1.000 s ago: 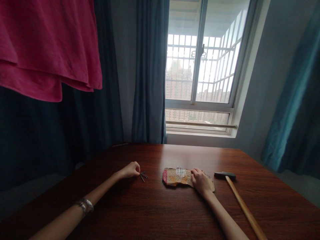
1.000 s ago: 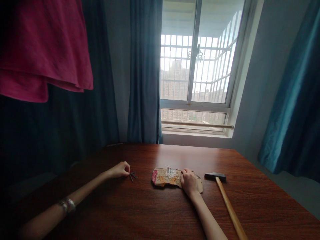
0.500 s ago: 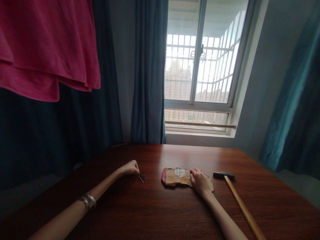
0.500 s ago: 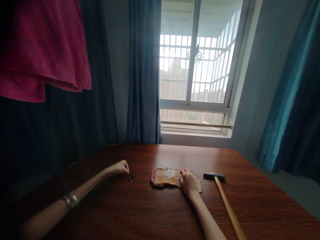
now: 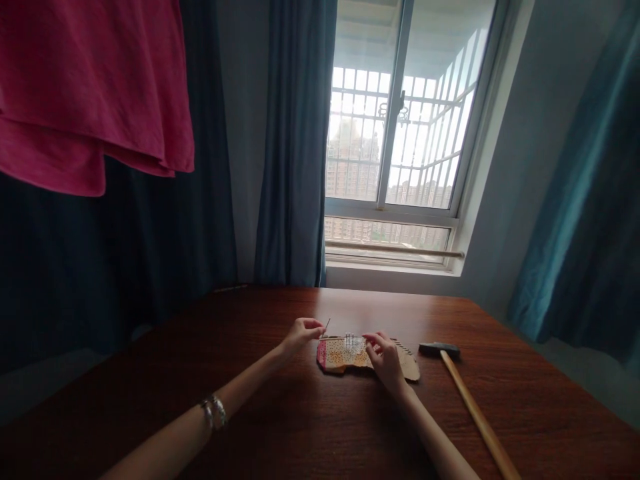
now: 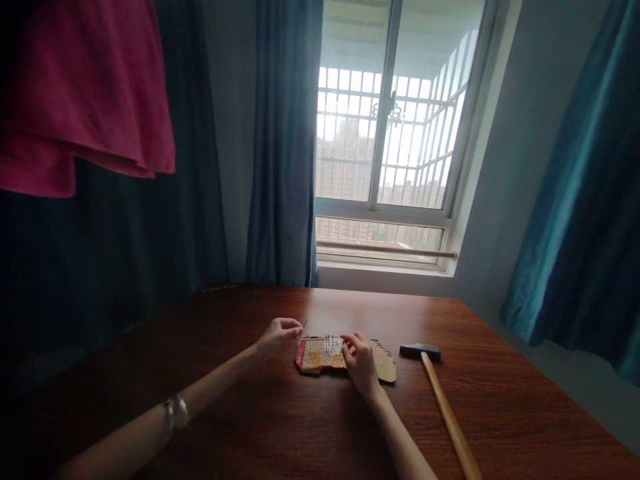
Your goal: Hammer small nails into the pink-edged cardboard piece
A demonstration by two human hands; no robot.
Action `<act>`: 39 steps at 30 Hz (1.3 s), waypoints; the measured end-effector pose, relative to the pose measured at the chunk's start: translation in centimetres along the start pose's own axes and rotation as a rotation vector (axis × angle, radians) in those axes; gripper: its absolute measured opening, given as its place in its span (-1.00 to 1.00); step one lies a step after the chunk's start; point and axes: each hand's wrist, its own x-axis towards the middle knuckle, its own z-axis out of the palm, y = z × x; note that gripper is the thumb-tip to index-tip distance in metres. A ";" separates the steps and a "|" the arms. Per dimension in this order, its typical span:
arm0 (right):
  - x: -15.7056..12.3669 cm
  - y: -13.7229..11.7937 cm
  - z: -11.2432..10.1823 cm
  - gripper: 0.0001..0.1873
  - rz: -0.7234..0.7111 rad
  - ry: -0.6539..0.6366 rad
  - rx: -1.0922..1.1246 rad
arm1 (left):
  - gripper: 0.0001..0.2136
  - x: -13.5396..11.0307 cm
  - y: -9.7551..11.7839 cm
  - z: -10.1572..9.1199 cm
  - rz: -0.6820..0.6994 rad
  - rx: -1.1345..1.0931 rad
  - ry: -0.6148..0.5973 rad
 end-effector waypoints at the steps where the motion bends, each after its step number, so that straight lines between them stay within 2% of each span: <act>1: -0.1 -0.5 0.3 -0.71 0.023 -0.022 0.066 | -0.68 -0.2 0.1 1.1 0.026 -0.059 -0.008; 3: -0.2 -1.3 0.7 -0.69 0.065 -0.056 0.176 | -0.69 -0.5 0.1 3.1 0.057 -0.135 -0.020; 6: -0.3 -1.7 1.3 -0.64 0.125 -0.080 0.325 | -0.69 -0.9 -0.1 5.3 0.030 -0.149 -0.036; 13: -0.5 -1.2 1.8 -0.59 0.208 -0.063 0.499 | -0.66 -1.6 -0.3 7.9 0.096 -0.072 -0.100; 17: -0.5 -1.3 1.6 -0.60 0.217 -0.077 0.506 | -0.67 -1.9 -0.1 8.2 0.122 -0.013 -0.112; 20: -0.3 -1.1 1.2 -0.62 0.218 -0.058 0.479 | -0.68 -1.1 -0.2 7.7 0.155 0.006 -0.103; 22: 0.0 -0.8 1.0 -0.61 0.233 -0.020 0.459 | -0.68 0.0 -0.3 7.0 0.156 -0.056 -0.044; 26: 0.9 0.7 0.6 -0.58 0.264 0.060 0.388 | -0.69 2.7 -0.7 6.1 0.078 -0.318 0.118; 30: 2.0 2.2 1.0 -0.57 0.222 0.067 0.270 | -0.65 3.8 -1.2 7.2 0.017 -0.476 0.125; 34: 2.9 2.9 2.0 -0.63 0.162 0.056 0.166 | -0.64 4.1 -1.7 8.8 -0.006 -0.531 0.132; 39: 3.0 3.1 3.0 -0.68 0.129 0.028 0.137 | -0.67 5.2 -2.3 9.5 -0.045 -0.573 0.182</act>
